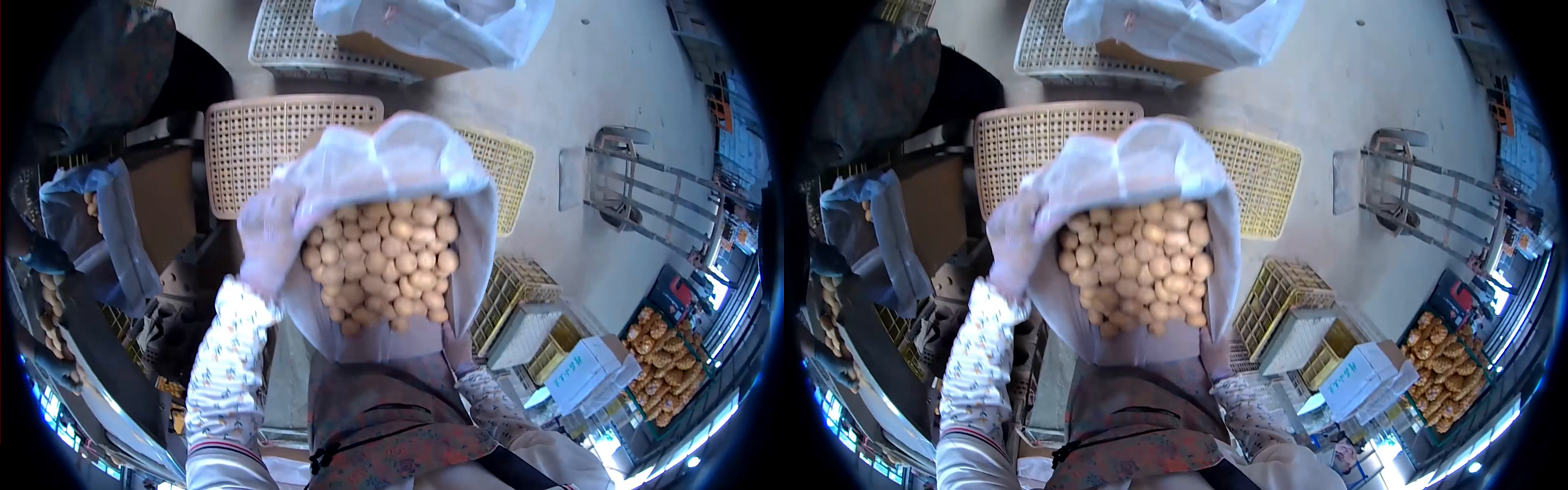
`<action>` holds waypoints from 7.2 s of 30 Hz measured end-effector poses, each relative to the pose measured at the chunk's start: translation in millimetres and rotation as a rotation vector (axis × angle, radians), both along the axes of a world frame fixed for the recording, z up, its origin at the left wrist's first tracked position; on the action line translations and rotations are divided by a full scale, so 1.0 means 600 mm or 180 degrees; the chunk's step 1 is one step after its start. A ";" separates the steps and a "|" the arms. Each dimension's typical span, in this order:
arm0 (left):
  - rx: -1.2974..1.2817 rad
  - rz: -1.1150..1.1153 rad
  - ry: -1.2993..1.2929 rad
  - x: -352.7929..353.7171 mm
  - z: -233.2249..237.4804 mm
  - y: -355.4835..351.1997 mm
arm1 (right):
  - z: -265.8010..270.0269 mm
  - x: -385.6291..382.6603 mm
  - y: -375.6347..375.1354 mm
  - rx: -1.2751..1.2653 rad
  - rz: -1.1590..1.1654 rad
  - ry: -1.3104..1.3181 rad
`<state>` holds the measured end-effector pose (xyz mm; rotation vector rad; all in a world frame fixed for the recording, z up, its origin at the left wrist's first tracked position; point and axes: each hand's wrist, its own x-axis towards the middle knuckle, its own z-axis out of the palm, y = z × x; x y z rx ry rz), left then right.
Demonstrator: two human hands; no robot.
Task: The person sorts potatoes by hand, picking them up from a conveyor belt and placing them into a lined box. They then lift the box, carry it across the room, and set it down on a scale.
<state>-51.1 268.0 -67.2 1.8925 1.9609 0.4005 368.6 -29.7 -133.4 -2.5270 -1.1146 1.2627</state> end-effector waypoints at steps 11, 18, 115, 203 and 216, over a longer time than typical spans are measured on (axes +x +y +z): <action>-0.0026 0.0300 -0.0008 0.000 -0.029 0.080 | 0.043 0.003 0.073 -0.0639 0.0223 -0.0166; -0.0367 0.0357 0.0048 -0.017 -0.040 0.093 | 0.054 0.013 0.093 -0.1347 0.0517 -0.0171; -0.0369 0.0522 0.0741 -0.023 -0.054 -0.101 | 0.094 -0.300 0.453 0.3034 0.2989 0.0006; -0.0811 0.2073 -0.0135 -0.006 -0.060 -0.060 | 0.011 -0.275 0.256 0.1245 0.4152 -0.0087; -0.0792 0.2060 0.0169 -0.004 -0.069 -0.069 | -0.060 -0.428 0.579 0.2283 0.3624 -0.0718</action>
